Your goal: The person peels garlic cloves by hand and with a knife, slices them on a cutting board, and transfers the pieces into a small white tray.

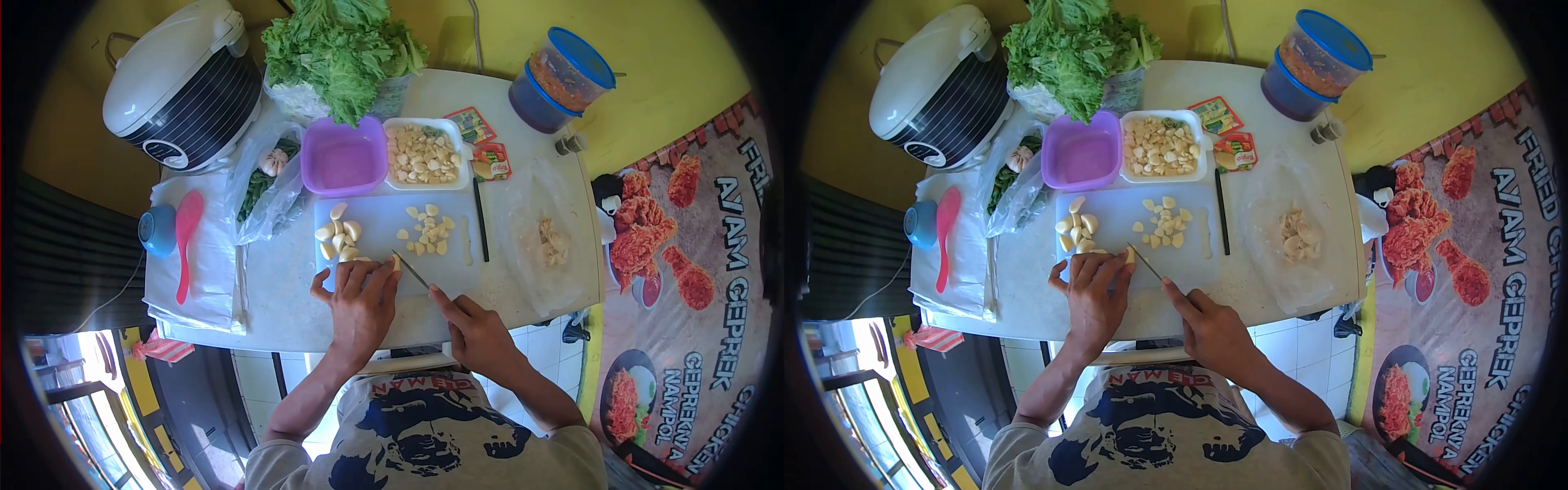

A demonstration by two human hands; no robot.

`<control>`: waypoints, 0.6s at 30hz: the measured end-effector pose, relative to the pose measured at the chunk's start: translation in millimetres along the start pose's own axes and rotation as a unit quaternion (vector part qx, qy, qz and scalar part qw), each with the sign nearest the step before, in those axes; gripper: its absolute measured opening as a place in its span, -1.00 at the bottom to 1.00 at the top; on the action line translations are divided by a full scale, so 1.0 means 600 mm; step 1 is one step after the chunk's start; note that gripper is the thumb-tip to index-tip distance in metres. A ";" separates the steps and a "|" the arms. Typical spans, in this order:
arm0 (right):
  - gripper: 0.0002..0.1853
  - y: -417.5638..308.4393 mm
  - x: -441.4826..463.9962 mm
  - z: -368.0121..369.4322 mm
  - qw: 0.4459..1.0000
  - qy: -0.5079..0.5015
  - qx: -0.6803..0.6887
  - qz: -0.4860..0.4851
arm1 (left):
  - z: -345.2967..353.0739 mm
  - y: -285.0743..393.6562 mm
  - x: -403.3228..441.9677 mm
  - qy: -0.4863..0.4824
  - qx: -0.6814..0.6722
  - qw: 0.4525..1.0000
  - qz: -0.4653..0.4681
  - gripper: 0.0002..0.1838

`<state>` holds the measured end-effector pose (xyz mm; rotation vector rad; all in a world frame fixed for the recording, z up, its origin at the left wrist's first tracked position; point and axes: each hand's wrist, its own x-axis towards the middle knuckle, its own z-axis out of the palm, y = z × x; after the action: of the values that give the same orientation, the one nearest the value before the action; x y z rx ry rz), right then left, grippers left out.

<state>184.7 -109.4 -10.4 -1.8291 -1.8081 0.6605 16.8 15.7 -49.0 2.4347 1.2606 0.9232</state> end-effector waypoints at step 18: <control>-0.34 -0.007 -0.012 0.020 0.997 0.077 0.021 0.018 | 0.001 -0.003 -0.006 0.023 0.019 0.999 0.026 -0.78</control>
<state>173.6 -116.4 -16.6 -1.8361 -1.6537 0.5515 14.6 14.1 -51.7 2.4991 1.2464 0.9834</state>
